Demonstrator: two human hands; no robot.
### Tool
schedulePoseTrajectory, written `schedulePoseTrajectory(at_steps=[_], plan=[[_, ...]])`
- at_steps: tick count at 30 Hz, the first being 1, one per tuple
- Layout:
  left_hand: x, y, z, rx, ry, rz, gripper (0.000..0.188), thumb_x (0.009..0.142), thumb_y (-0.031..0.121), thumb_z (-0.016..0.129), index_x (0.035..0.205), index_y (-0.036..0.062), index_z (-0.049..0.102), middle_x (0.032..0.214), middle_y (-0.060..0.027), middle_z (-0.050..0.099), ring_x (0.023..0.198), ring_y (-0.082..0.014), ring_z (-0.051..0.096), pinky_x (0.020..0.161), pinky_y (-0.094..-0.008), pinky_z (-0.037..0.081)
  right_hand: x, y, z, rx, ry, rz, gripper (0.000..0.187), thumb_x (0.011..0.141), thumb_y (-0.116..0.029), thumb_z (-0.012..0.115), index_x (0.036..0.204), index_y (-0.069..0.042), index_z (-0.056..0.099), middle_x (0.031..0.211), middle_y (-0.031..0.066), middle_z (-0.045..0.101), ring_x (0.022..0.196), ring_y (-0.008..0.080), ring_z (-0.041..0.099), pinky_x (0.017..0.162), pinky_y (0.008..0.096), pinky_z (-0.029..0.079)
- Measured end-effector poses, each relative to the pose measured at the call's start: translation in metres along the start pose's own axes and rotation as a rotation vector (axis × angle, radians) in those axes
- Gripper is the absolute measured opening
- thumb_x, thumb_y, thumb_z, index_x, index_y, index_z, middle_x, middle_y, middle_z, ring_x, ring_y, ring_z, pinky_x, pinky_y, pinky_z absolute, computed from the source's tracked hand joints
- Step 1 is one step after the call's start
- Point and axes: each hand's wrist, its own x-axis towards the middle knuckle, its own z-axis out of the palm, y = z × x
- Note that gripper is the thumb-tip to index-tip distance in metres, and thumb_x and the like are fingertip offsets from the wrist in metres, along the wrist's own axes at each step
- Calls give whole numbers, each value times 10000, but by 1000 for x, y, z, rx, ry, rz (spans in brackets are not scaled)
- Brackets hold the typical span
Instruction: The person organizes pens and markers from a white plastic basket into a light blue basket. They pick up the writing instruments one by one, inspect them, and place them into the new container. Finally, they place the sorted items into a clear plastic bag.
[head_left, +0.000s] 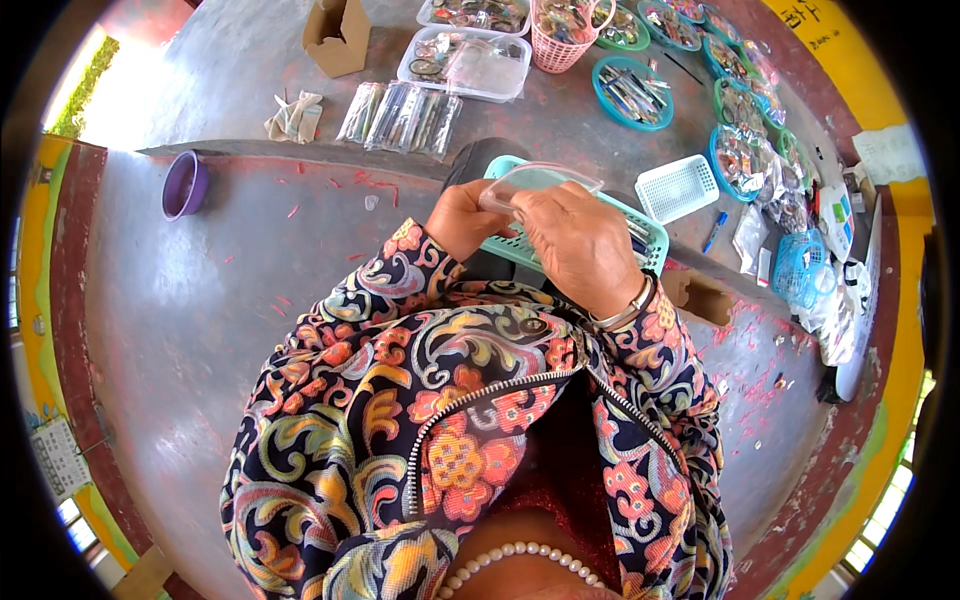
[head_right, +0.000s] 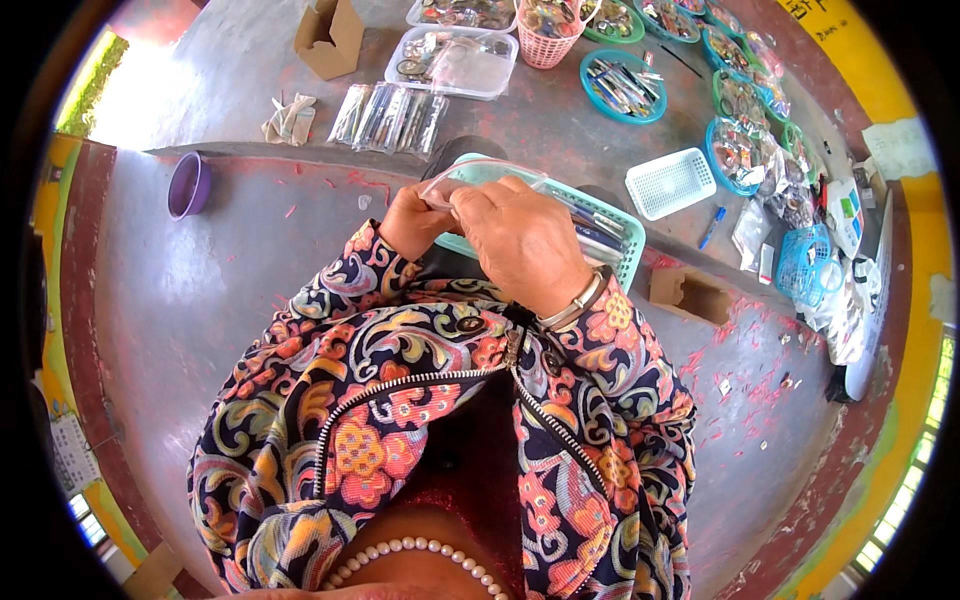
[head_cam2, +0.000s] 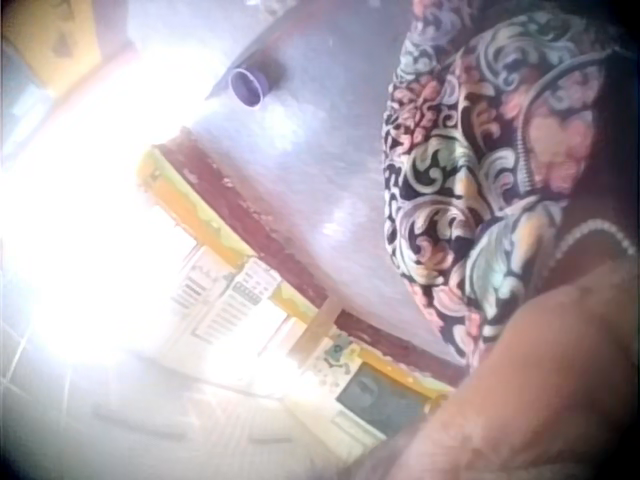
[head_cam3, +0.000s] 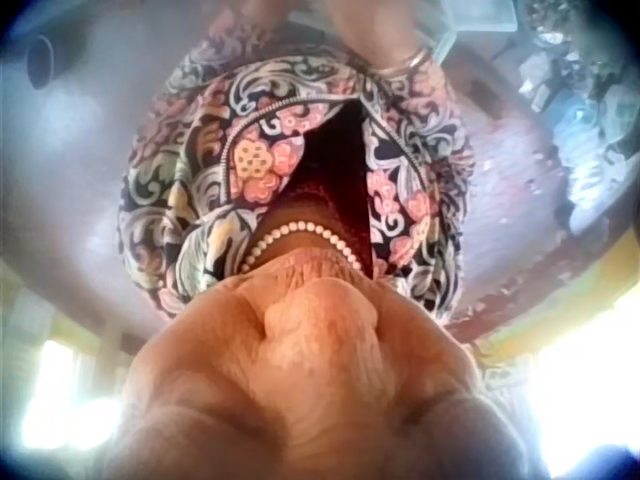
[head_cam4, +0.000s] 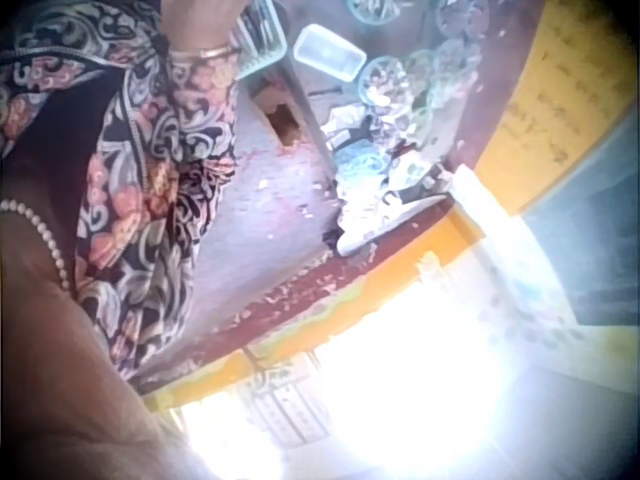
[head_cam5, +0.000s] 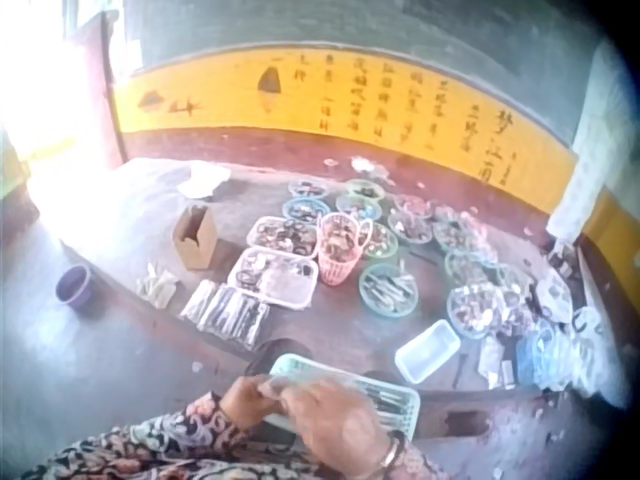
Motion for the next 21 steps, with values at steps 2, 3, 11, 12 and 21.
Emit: schedulePoseTrajectory(at_steps=[2,3,11,12,21], plan=[[2,-5,-5,-15,0,-16,284,859,24,634,1135,-22,591,1018,-78,661,890,-135,632,729,-291,556,-2,-2,-1,18,-35,25,225,735,-37,655,955,-60,612,841,67,625,756,276,593,618,364,488],[2,-7,-4,14,31,1,290,855,18,634,1139,-22,590,1019,-79,661,895,-135,631,734,-294,554,0,-5,-4,21,-38,34,225,737,-41,658,956,-68,614,838,63,625,748,270,589,608,362,483],[2,-10,-4,-59,-31,-39,272,863,50,648,1125,-19,617,998,-56,664,851,-115,620,711,-276,547,-4,9,-3,55,15,21,209,754,-61,673,958,-86,637,883,73,637,798,266,599,654,358,492],[2,-9,-2,11,10,-72,266,866,61,652,1118,-19,624,990,-53,665,838,-112,620,702,-270,548,-4,11,-3,55,65,6,206,755,-61,673,957,-85,641,895,79,639,814,273,603,672,361,496],[3,9,7,58,178,-138,261,882,94,651,1112,-27,635,1005,-70,665,873,-117,625,681,-252,576,-52,26,-48,141,119,532,106,826,-36,641,929,-14,646,816,120,630,726,263,619,648,314,485]])
